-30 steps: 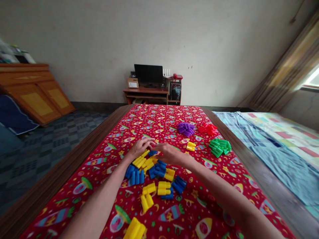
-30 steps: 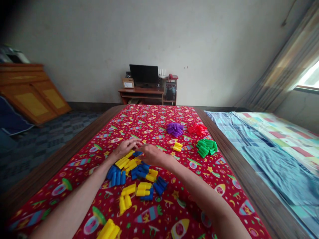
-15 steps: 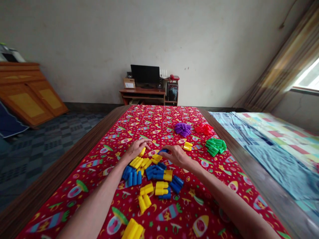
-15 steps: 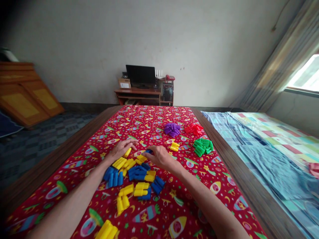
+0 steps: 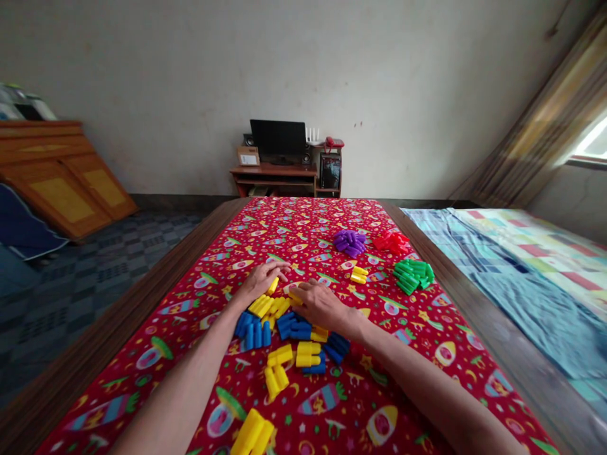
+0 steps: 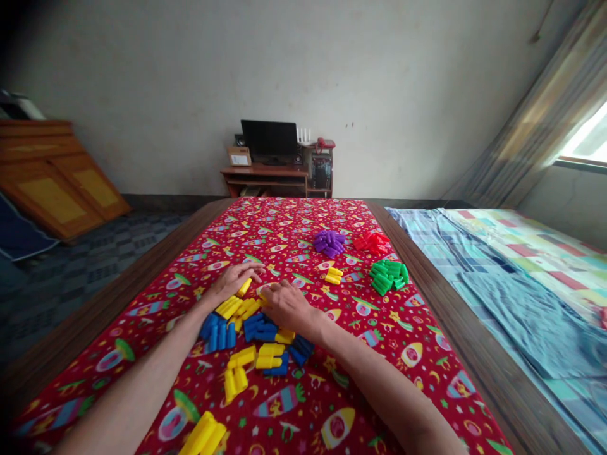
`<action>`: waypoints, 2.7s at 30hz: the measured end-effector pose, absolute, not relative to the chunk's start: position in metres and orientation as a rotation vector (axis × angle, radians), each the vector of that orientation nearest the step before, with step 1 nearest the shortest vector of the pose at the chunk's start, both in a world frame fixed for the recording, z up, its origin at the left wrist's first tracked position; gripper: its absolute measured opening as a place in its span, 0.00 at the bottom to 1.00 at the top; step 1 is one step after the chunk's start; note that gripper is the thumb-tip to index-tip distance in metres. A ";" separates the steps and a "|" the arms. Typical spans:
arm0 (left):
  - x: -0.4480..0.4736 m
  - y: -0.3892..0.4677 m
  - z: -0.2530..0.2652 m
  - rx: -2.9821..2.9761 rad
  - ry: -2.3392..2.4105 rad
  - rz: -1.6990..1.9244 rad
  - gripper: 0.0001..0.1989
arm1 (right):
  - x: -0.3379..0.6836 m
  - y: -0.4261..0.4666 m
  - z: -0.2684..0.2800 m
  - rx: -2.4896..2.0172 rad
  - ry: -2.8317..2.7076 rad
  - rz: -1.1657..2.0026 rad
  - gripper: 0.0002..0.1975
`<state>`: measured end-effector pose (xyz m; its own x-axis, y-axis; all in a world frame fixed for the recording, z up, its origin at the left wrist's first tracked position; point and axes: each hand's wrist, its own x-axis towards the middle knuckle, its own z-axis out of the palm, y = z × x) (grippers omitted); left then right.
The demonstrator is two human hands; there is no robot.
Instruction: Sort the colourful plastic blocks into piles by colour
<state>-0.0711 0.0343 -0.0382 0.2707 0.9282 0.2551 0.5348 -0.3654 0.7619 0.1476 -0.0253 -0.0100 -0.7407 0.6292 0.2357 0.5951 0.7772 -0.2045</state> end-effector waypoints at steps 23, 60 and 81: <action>-0.069 0.032 -0.035 1.989 1.350 0.939 0.21 | 0.215 -0.022 0.030 -0.959 -2.505 0.258 0.09; -0.073 0.036 -0.039 1.990 1.301 0.889 0.21 | 0.222 -0.012 0.010 -1.304 -2.684 -0.032 0.07; 0.006 -0.012 0.015 2.210 1.377 0.940 0.15 | 0.192 -0.017 -0.015 -0.686 -2.197 0.252 0.27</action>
<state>0.0062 -0.0123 0.0146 0.2994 0.8908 0.3418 0.6432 -0.4530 0.6173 0.1920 -0.0174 -0.0147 -0.5305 0.5516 0.6437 0.3918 0.8329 -0.3908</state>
